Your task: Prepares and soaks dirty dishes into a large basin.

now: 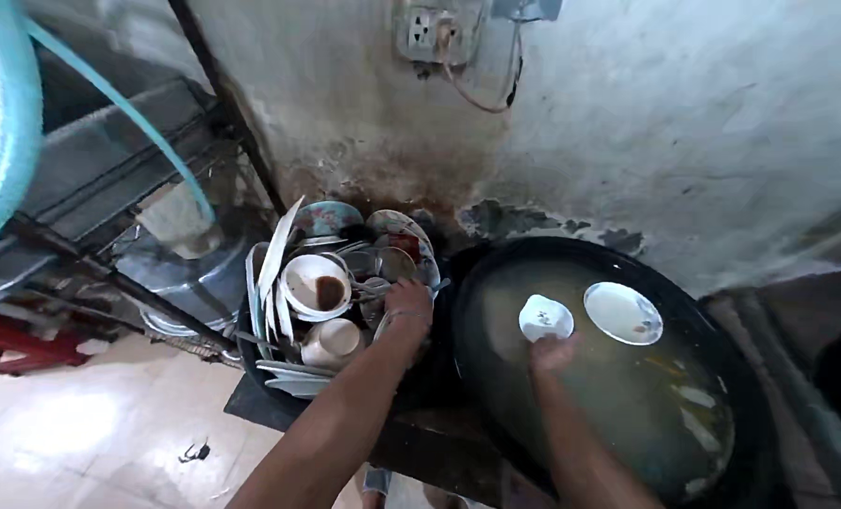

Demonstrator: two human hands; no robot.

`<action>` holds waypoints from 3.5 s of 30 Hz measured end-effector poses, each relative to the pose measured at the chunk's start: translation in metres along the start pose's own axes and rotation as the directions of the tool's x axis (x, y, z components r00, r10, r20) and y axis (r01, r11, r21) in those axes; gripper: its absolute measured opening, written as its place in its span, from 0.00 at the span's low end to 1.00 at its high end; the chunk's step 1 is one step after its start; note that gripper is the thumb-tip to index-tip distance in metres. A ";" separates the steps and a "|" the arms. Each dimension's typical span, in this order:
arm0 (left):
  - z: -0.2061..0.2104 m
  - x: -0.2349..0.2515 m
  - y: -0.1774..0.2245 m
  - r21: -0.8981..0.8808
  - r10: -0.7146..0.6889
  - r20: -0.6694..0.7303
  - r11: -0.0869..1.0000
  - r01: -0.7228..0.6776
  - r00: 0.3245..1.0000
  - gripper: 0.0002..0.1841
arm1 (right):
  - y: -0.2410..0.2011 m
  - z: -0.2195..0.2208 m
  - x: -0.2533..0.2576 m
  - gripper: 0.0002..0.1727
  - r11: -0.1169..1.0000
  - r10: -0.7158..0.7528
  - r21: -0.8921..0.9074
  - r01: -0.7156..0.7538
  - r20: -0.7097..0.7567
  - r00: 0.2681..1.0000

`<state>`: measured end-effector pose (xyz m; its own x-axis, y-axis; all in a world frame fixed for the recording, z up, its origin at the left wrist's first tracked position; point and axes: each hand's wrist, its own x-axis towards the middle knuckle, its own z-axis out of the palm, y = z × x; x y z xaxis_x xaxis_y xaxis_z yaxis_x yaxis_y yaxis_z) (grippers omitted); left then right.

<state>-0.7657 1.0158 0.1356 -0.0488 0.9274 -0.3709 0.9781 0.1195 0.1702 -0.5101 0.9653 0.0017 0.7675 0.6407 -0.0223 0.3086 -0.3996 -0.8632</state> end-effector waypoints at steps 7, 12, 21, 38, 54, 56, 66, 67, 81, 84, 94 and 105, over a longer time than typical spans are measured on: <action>0.020 -0.010 0.027 0.119 -0.053 -0.103 0.991 0.065 0.993 0.35 | -0.021 0.013 -0.019 0.34 0.989 0.067 0.123 -0.077 0.083 0.994; 0.017 0.000 0.032 0.077 -0.151 -0.036 0.985 0.153 0.988 0.38 | -0.069 0.020 -0.047 0.28 0.863 0.280 0.305 -0.402 0.373 0.884; -0.008 -0.007 0.014 -0.033 -0.036 -0.015 0.999 0.036 0.999 0.35 | -0.194 0.027 -0.094 0.29 0.957 -0.288 0.106 0.270 0.461 0.839; -0.071 -0.002 -0.027 -0.546 0.004 -0.035 0.837 -0.022 0.999 0.28 | -0.038 -0.005 -0.028 0.31 0.942 -0.127 -0.302 0.146 0.081 0.989; -0.051 -0.016 -0.020 -0.244 -0.023 -0.079 0.970 0.003 0.997 0.22 | -0.225 0.021 -0.103 0.26 0.981 -0.193 0.109 0.159 0.531 0.825; -0.053 -0.016 -0.020 -0.206 0.003 -0.143 0.978 -0.033 0.990 0.21 | -0.250 0.024 -0.109 0.28 0.903 -0.388 0.038 0.427 0.493 0.778; -0.097 -0.031 -0.012 -0.387 0.079 -0.278 0.903 -0.187 0.957 0.24 | -0.197 -0.007 -0.064 0.30 0.820 -0.524 -0.103 0.563 0.258 0.812; -0.105 -0.043 -0.003 -0.403 0.100 -0.323 0.885 -0.232 0.941 0.22 | -0.170 -0.019 -0.058 0.29 0.867 -0.444 -0.130 0.482 0.238 0.864; 0.042 -0.022 0.172 -0.170 0.640 -0.185 0.727 -0.666 0.746 0.25 | -0.003 -0.049 -0.083 0.26 0.988 -0.060 -0.141 0.063 0.029 0.998; 0.019 -0.025 0.126 -0.092 0.561 -0.198 0.806 -0.585 0.804 0.21 | -0.008 -0.046 -0.085 0.29 0.984 0.175 -0.057 -0.168 0.157 0.972; -0.006 -0.015 -0.013 0.007 -0.016 0.019 1.000 0.016 1.000 0.41 | -0.111 -0.005 -0.112 0.27 0.909 0.181 0.225 -0.351 0.545 0.819; -0.064 -0.013 -0.024 -0.433 0.065 -0.092 0.896 -0.099 0.994 0.22 | -0.212 0.008 -0.110 0.34 0.816 -0.514 -0.073 0.573 0.360 0.778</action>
<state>-0.8015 1.0235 0.1946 -0.0037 0.9620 -0.2731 0.7937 0.1690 0.5843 -0.6646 0.9851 0.1831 0.2361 0.9403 0.2451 0.7325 -0.0065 -0.6807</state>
